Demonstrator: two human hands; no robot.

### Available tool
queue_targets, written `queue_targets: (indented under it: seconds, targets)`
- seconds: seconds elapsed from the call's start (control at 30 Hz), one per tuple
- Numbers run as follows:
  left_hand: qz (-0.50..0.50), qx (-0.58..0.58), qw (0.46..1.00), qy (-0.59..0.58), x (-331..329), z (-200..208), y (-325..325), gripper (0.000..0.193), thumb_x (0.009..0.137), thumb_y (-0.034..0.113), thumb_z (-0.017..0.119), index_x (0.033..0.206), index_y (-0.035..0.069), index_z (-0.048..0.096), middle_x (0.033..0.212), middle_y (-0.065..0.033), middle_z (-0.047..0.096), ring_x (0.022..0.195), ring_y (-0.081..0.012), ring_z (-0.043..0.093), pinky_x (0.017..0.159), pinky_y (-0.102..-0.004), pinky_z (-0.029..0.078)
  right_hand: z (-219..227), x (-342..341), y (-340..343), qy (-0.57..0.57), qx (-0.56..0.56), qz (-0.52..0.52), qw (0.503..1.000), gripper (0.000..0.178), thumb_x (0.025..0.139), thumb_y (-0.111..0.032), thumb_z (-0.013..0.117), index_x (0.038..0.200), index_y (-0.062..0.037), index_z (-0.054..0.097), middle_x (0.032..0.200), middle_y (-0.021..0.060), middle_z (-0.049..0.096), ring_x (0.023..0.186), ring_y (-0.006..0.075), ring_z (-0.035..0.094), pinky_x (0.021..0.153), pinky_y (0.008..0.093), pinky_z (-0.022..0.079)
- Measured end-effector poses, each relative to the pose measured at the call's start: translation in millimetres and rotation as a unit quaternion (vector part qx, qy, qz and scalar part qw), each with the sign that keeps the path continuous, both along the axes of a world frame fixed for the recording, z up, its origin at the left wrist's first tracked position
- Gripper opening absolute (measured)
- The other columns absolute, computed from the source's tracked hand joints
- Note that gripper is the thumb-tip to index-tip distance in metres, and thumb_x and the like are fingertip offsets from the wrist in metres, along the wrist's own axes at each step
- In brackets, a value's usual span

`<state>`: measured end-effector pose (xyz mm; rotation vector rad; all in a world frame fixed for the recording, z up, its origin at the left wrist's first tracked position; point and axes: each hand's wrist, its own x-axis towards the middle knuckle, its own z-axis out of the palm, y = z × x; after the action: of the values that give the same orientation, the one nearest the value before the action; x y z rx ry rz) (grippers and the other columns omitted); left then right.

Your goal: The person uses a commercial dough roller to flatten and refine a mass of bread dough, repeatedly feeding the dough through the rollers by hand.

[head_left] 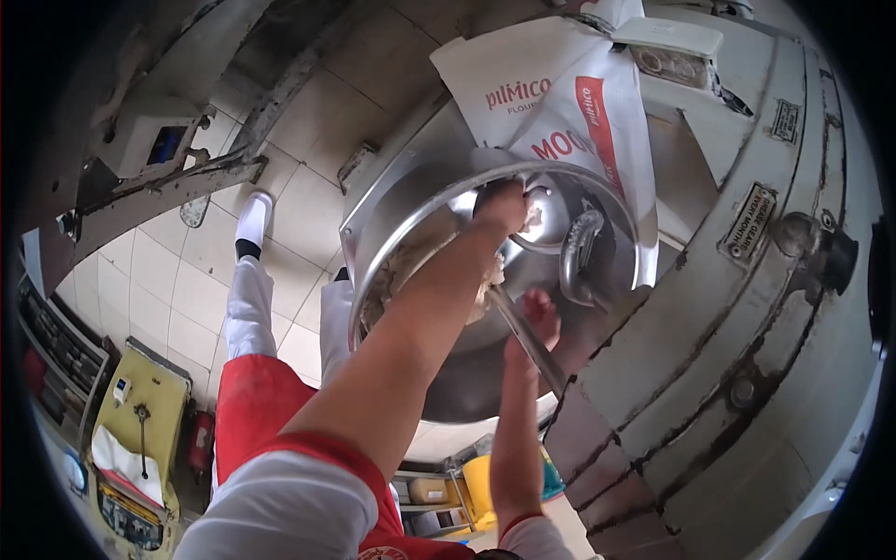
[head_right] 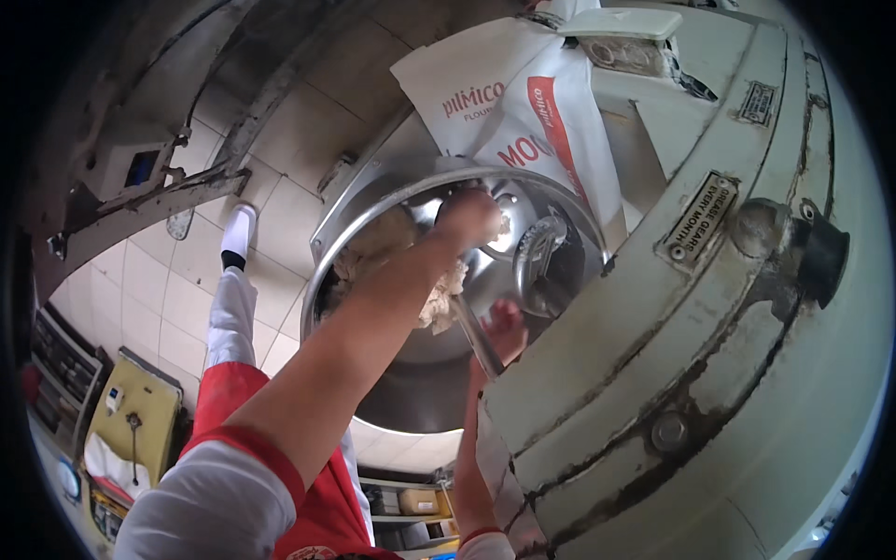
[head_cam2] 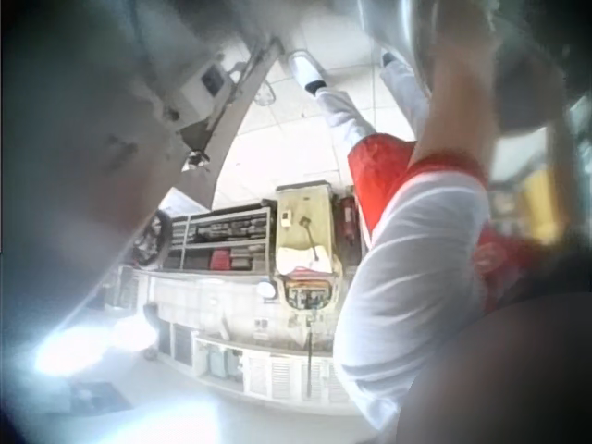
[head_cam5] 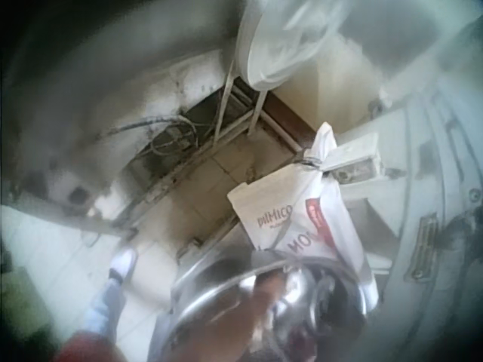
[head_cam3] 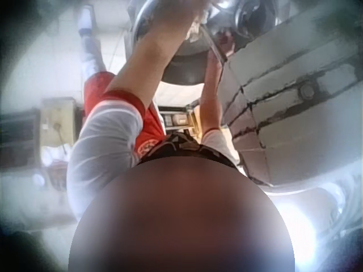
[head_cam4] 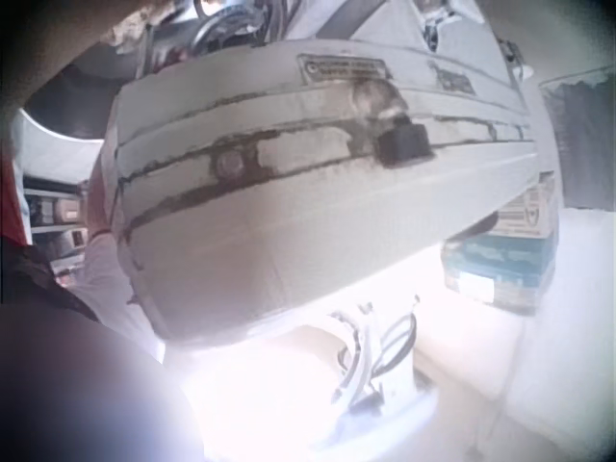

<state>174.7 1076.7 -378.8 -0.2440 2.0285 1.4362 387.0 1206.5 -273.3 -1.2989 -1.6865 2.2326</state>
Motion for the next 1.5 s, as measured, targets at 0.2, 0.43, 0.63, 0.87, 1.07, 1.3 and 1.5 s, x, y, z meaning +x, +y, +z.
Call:
queue_targets:
  seconds: [0.2,0.43,0.63,0.87,1.07,1.3,1.5]
  targets:
    - [-0.057,-0.065,0.993,0.078,1.1,28.1,-14.3,0.035,0.091,0.023,0.061,0.118,0.003,0.070,0.125,-0.0218,0.067,0.117,-0.0371,0.065,0.102,-0.0469,0.051,-87.3,-129.1,71.4,0.134,-0.088,0.145,0.976,0.063,0.105,-0.055,0.043,0.144,-0.0077,0.055,0.157,0.0166,0.049,0.147,0.0304,0.042,0.122,0.0491,0.027]
    - [-0.130,-0.039,0.990,0.048,-5.4,22.6,-14.8,0.035,0.095,0.014,0.057,0.125,0.001,0.067,0.135,-0.0247,0.064,0.123,-0.0377,0.064,0.104,-0.0465,0.051,-76.8,-165.0,38.7,-0.029,-0.228,0.224,0.947,0.076,0.105,-0.051,0.044,0.158,0.0036,0.036,0.163,0.0144,0.041,0.151,0.0306,0.036,0.126,0.0492,0.024]
    - [-0.316,-0.078,0.945,0.012,4.7,3.0,-21.0,0.038,0.094,0.026,0.064,0.120,-0.001,0.074,0.129,-0.0224,0.070,0.118,-0.0377,0.069,0.101,-0.0468,0.055,-70.2,-153.6,41.2,-0.058,-0.260,0.252,0.930,0.066,0.106,-0.044,0.043,0.152,0.0034,0.042,0.150,0.0167,0.053,0.139,0.0314,0.050,0.119,0.0468,0.036]
    - [-0.199,0.035,0.979,0.009,15.6,20.9,-19.6,0.058,0.097,0.048,0.063,0.112,-0.007,0.072,0.110,-0.0287,0.073,0.104,-0.0425,0.071,0.091,-0.0467,0.057,-81.7,-106.7,32.7,-0.076,-0.147,0.160,0.973,0.057,0.105,-0.039,0.044,0.143,0.0026,0.051,0.139,0.0181,0.060,0.130,0.0316,0.058,0.111,0.0456,0.045]
    - [0.103,0.219,0.970,-0.002,13.9,-14.2,-0.1,0.029,0.098,0.032,0.066,0.092,0.004,0.062,0.080,-0.0095,0.066,0.072,-0.0246,0.065,0.072,-0.0380,0.054,-120.5,-54.5,11.0,0.047,-0.178,-0.092,0.979,0.040,0.099,-0.028,0.048,0.121,0.0033,0.062,0.114,0.0158,0.070,0.101,0.0311,0.069,0.089,0.0459,0.058]
    - [-0.109,0.098,0.989,0.019,24.5,-7.7,-2.4,0.026,0.092,0.027,0.070,0.103,0.005,0.078,0.096,-0.0183,0.077,0.089,-0.0293,0.075,0.083,-0.0406,0.057,-126.3,-17.6,14.0,-0.189,0.213,0.011,0.959,0.019,0.088,-0.018,0.065,0.095,0.0004,0.066,0.108,0.0164,0.069,0.101,0.0330,0.066,0.098,0.0432,0.052]
    - [-0.106,0.189,0.974,-0.072,18.5,-0.7,-16.8,0.026,0.092,0.026,0.072,0.094,0.001,0.079,0.082,-0.0138,0.077,0.071,-0.0203,0.073,0.073,-0.0364,0.056,-60.2,-84.6,-26.9,-0.022,0.136,0.203,0.969,0.067,0.087,-0.006,0.081,0.146,-0.0009,0.049,0.131,0.0152,0.060,0.112,0.0204,0.061,0.090,0.0309,0.051]
